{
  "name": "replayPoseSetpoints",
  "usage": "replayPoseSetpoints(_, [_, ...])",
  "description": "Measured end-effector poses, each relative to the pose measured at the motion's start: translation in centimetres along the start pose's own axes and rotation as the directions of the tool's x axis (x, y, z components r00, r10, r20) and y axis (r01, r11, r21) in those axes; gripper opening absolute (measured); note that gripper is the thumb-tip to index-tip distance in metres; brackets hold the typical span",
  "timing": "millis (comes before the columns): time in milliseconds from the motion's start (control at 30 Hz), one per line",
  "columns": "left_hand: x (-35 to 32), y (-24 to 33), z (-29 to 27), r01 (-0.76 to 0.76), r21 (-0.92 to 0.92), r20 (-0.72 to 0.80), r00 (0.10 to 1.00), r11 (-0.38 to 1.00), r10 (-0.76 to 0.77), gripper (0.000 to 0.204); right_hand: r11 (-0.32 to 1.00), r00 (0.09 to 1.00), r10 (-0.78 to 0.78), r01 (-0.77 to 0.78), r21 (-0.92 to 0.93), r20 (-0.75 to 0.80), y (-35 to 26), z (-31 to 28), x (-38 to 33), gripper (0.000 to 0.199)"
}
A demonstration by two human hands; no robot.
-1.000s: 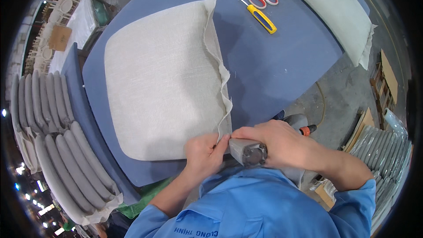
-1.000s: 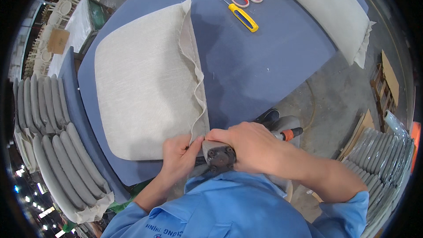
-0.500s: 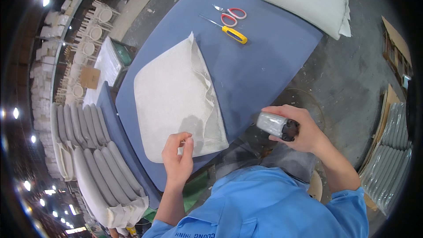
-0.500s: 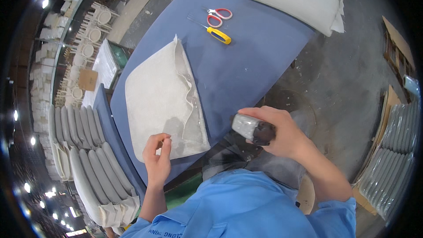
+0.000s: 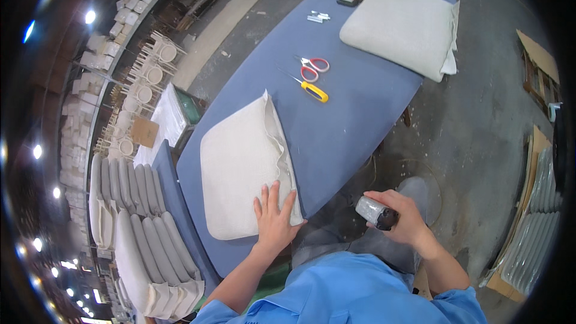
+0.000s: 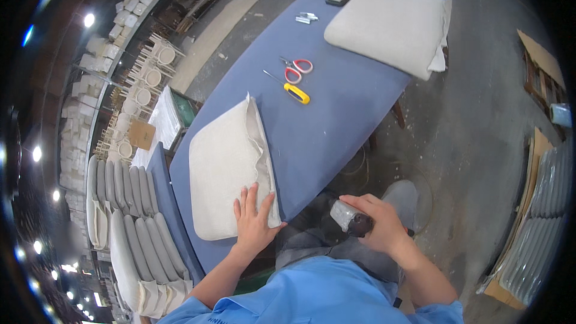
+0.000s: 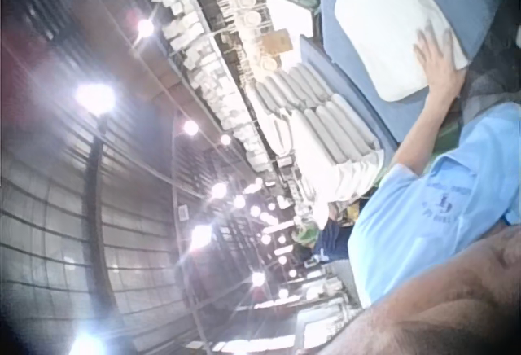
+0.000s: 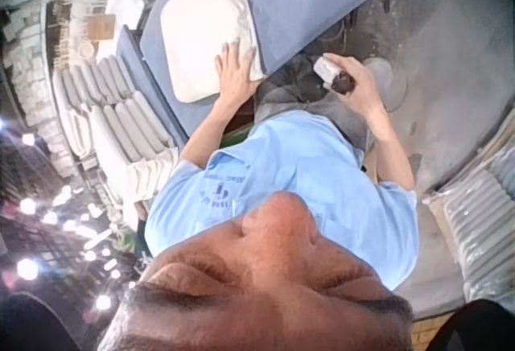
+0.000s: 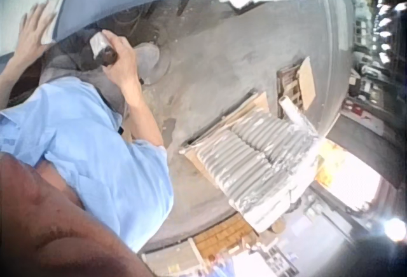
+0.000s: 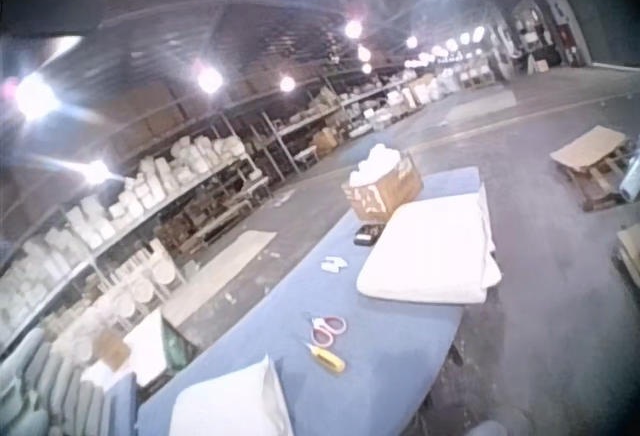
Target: The person trims excess fabric from a cushion cover using a utility knife and scissors. They repeatedly cut along the edges, remove loose threads, and adjust the fabric to ensure a clean finish.
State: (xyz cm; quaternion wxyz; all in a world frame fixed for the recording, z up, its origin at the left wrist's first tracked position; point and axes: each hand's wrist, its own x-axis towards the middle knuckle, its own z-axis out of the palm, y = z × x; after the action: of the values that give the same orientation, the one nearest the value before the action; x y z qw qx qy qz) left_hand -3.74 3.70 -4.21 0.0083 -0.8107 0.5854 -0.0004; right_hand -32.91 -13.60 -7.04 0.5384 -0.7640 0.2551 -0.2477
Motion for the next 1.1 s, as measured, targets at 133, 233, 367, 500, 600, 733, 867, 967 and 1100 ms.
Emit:
replayPoseSetpoints(133, [-0.2,-2.1,-1.6,-0.09,-0.013,-0.119,0.989,0.996,0.087,0.08,0.994,0.999,-0.008,0.014,0.112,-0.05,0.5,-0.1,1.1,0.063])
replayPoseSetpoints(233, [-0.2,-4.5,-5.9,-0.093,-0.092,-0.294,0.954,0.991,0.062,0.069,0.819,0.924,0.377,-0.365,0.442,0.064,-1.0,-1.1,4.1,0.053])
replayPoseSetpoints(367, [0.2,-7.8,-13.9,-0.069,-0.286,-0.576,0.81,0.956,-0.114,0.051,0.733,0.853,0.517,-0.481,0.48,0.065,0.3,-3.9,11.7,0.037])
replayPoseSetpoints(500, [-2.3,-13.6,-18.9,-0.071,-0.379,-0.74,0.622,0.923,-0.257,0.047,0.654,0.875,0.48,-0.403,0.64,0.06,2.8,-5.2,20.7,0.042])
replayPoseSetpoints(600, [-3.7,-18.4,-19.2,-0.125,-0.436,-0.797,0.514,0.891,-0.318,0.048,0.598,0.851,0.521,-0.418,0.683,0.065,6.8,-7.6,26.5,0.036])
replayPoseSetpoints(733, [-6.8,-21.7,-18.7,-0.092,-0.594,-0.761,0.385,0.799,-0.522,0.051,0.574,0.811,0.584,-0.398,0.715,-0.017,8.5,-7.5,31.8,0.032])
replayPoseSetpoints(867, [-9.2,-24.7,-15.4,-0.297,-0.722,-0.684,0.173,0.625,-0.709,0.051,0.836,0.849,0.496,-0.41,0.364,-0.183,7.6,-12.1,33.3,0.037])
replayPoseSetpoints(967, [-11.1,-25.8,-14.8,-0.2,-0.795,-0.607,0.237,0.573,-0.759,0.052,0.828,0.789,0.533,-0.56,-0.002,-0.304,7.5,-9.0,32.5,0.049])
replayPoseSetpoints(1100, [-11.0,-26.1,-14.0,-0.138,-0.831,-0.555,0.235,0.538,-0.798,0.046,0.71,0.83,0.367,-0.542,-0.45,-0.42,5.9,-10.9,30.9,0.043])
